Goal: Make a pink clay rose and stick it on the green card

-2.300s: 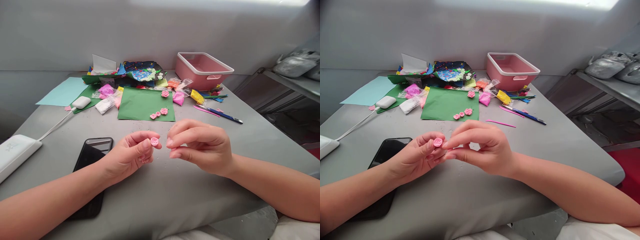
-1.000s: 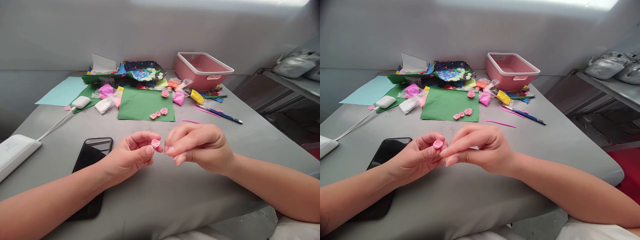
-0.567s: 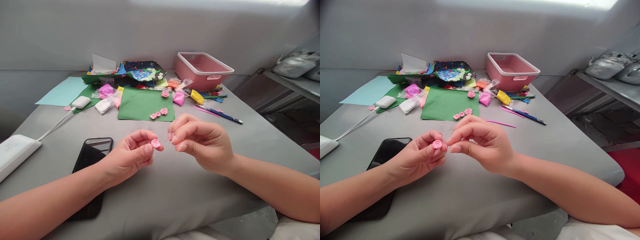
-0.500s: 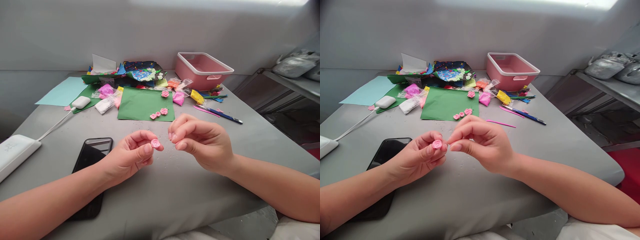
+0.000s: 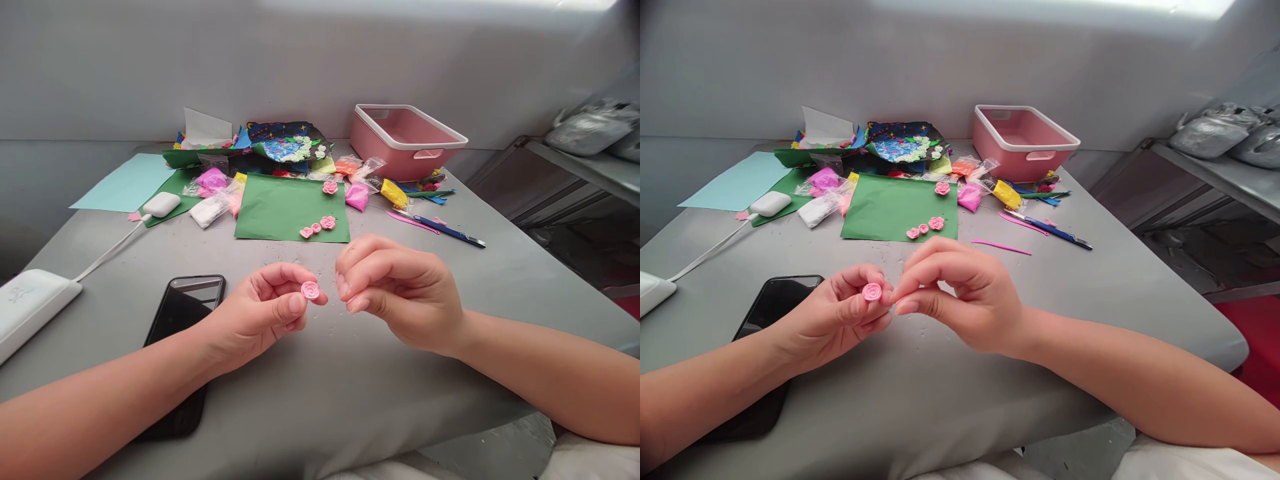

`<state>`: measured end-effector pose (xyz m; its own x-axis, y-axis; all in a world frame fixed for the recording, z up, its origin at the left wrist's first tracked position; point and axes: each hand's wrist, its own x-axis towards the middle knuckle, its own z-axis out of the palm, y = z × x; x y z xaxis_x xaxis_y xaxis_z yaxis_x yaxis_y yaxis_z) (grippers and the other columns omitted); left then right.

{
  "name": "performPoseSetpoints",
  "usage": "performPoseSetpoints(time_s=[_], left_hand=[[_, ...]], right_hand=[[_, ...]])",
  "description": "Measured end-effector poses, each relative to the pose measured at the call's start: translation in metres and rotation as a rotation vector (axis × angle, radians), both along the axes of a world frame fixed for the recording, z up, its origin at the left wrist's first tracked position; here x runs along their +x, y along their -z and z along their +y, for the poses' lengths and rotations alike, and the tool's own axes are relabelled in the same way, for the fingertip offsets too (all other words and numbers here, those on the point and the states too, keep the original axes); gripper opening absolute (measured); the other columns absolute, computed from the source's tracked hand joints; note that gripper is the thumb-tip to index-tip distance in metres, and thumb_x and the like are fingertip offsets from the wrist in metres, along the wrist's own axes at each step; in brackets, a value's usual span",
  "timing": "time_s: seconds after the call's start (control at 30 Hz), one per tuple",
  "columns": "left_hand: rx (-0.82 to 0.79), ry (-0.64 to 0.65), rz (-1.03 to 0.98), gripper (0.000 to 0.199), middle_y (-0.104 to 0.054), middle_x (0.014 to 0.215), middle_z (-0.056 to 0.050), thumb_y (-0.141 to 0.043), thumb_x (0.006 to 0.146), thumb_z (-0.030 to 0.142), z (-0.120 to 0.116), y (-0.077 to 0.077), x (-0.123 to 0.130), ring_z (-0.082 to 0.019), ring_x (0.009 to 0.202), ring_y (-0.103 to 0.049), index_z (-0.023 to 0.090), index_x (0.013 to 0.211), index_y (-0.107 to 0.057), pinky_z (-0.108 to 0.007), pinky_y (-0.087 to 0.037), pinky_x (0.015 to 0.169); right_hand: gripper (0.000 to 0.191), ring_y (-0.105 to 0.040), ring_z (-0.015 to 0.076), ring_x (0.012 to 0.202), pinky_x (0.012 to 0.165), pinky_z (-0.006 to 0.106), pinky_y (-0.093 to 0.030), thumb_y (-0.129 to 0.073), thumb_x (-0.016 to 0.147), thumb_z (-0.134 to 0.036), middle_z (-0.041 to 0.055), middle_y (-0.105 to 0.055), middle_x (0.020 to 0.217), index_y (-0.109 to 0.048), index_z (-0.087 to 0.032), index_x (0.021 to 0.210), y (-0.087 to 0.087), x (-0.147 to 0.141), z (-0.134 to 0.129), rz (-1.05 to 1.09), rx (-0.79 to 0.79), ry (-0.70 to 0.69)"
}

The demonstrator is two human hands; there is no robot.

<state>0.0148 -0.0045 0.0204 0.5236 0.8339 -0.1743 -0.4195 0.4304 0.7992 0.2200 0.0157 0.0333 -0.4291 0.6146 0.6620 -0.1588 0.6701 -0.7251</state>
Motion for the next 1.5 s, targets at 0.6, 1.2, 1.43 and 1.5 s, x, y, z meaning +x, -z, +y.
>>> performPoseSetpoints(time_s=[0.6,1.2,1.43,1.5], left_hand=[[0.005,-0.042,0.054,0.011,-0.063,0.063,0.002,-0.087,0.072,0.028,-0.001,-0.005,0.003,-0.006,0.057,-0.049,0.022,0.079,-0.08,-0.018,-0.042,0.056],[0.06,-0.001,0.107,0.01,-0.07,0.074,0.0,-0.087,0.072,0.03,-0.001,-0.002,0.002,-0.009,0.065,-0.052,0.023,0.078,-0.081,-0.021,-0.041,0.061],[0.046,-0.003,0.087,0.013,-0.072,0.072,0.001,-0.089,0.069,0.029,-0.001,-0.002,0.002,-0.007,0.064,-0.056,0.025,0.079,-0.082,-0.018,-0.044,0.06],[0.054,-0.001,0.065,0.014,-0.074,0.073,0.001,-0.09,0.068,0.028,-0.002,-0.002,0.002,-0.007,0.065,-0.058,0.025,0.08,-0.083,-0.018,-0.046,0.061]], right_hand=[[0.004,-0.058,0.0099,0.067,0.058,0.024,-0.053,-0.073,0.087,-0.027,0.0,-0.061,0.077,-0.073,-0.023,0.085,0.009,-0.004,-0.003,0.012,-0.021,0.082],[0.027,-0.062,0.0118,0.072,0.064,0.026,-0.056,-0.075,0.081,-0.009,-0.0009,-0.06,0.077,-0.051,-0.021,0.081,0.019,-0.008,-0.007,-0.026,0.076,0.089],[0.026,-0.063,0.0123,0.073,0.065,0.027,-0.056,-0.074,0.082,-0.007,-0.0001,-0.06,0.078,-0.052,-0.021,0.082,0.019,-0.008,-0.007,-0.022,0.083,0.089],[0.025,-0.062,0.0123,0.073,0.065,0.027,-0.056,-0.073,0.082,-0.007,0.0,-0.06,0.078,-0.052,-0.021,0.082,0.019,-0.008,-0.006,-0.016,0.085,0.088]])
